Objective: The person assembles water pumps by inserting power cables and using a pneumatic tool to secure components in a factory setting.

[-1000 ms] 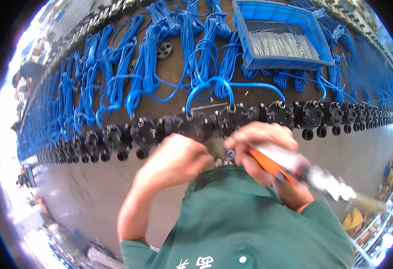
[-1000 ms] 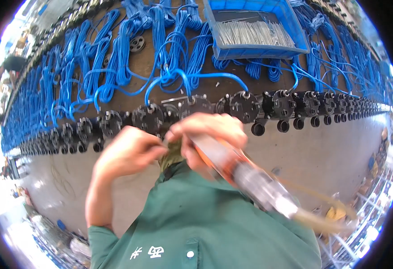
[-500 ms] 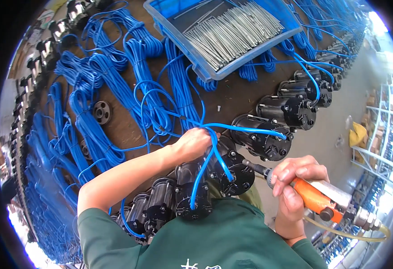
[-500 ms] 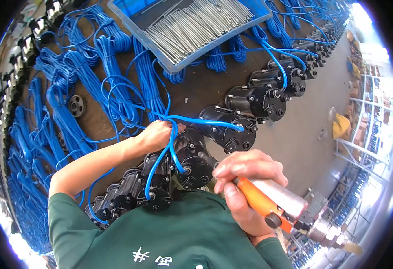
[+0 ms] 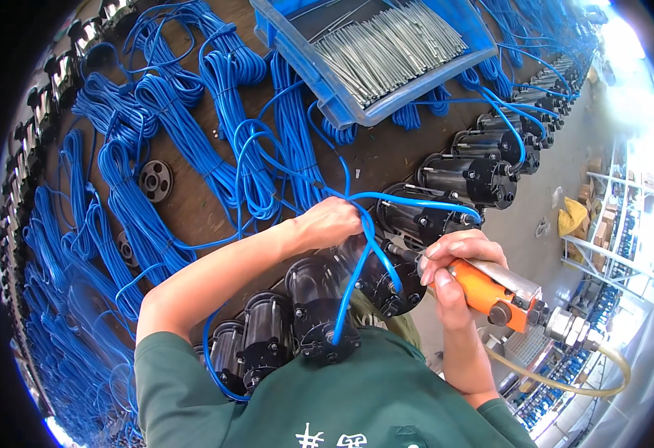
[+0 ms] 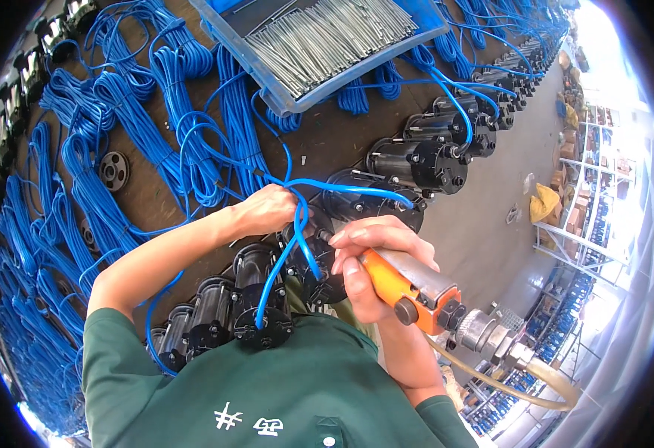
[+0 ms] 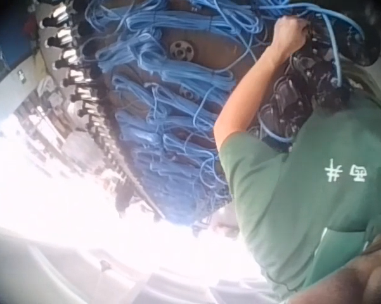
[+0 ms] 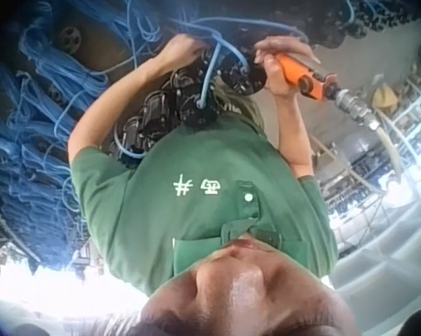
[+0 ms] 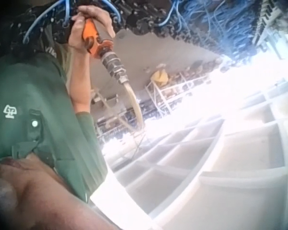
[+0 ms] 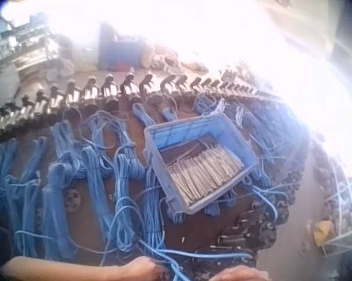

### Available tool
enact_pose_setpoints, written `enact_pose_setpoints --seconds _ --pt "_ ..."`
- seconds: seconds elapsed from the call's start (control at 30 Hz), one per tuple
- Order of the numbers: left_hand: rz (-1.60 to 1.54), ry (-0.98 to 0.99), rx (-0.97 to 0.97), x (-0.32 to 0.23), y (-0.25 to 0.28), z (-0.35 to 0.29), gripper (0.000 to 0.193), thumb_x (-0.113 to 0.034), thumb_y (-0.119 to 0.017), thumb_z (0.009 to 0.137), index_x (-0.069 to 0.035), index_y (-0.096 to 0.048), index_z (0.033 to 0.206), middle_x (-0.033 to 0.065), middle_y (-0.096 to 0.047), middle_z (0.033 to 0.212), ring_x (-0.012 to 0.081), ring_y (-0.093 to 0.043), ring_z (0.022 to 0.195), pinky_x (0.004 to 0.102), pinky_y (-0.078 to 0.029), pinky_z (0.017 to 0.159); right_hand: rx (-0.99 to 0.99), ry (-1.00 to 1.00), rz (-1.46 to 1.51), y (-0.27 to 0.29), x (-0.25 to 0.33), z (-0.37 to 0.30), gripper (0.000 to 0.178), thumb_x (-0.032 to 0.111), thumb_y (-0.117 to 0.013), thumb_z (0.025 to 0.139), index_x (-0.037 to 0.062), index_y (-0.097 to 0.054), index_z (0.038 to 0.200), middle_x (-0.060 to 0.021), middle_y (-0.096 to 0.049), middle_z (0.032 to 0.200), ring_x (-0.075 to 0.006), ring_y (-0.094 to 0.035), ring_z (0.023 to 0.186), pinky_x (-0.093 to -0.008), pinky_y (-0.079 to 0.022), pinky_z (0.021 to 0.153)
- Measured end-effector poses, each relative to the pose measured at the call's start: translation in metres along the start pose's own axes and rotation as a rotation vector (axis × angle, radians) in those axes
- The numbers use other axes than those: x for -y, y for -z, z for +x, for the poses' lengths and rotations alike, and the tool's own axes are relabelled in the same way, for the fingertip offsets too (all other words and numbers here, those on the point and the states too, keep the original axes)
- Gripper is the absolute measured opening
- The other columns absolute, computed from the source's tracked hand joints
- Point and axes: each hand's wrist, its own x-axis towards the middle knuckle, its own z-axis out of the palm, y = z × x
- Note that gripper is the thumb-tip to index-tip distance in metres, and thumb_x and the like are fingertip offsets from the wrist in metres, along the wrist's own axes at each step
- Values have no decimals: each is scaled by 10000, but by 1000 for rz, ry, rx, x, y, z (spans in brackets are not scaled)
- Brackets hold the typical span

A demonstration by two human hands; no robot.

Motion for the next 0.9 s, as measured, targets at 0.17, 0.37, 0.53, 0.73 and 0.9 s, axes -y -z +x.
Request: enact_pose_setpoints --seconds 0.17,0.37,0.53,0.73,0.9 --pt "33 50 15 -5 4 2 48 -97 -669 709 -53 -649 716 151 -644 683 355 -662 679 442 -518 590 107 39 -44 2 -10 2 240 45 -655 842 -38 -584 1055 -206 -666 922 -144 -614 612 -264 -545 569" --pt "-31 169 -108 -20 5 -16 37 -72 -652 749 -37 -641 746 159 -660 749 360 -665 733 463 -524 644 115 35 -55 4 -11 -3 271 50 -639 836 -31 -552 1080 -226 -653 925 -157 -597 612 -269 -539 570" --pt "-177 366 -73 -43 -3 -68 243 -119 -713 797 -42 -731 1027 147 -680 866 357 -671 826 446 -541 755 70 58 -32 5 -15 -10 291 11 -586 832 -37 -533 1114 -230 -646 963 -167 -604 640 -289 -545 588" --pt "-105 257 -66 -48 -9 -68 168 -164 -696 795 -25 -718 888 142 -684 824 341 -672 795 436 -548 723 21 67 3 -2 33 -14 436 18 -614 834 -21 -515 1257 -203 -652 1002 -160 -606 637 -301 -535 603" --pt "-142 252 -166 -55 -9 -69 151 -153 -692 788 -16 -709 849 147 -672 786 346 -664 746 434 -540 682 139 92 26 1 90 -30 347 4 -670 849 43 -551 1173 -121 -662 872 -185 -652 616 -339 -564 591"
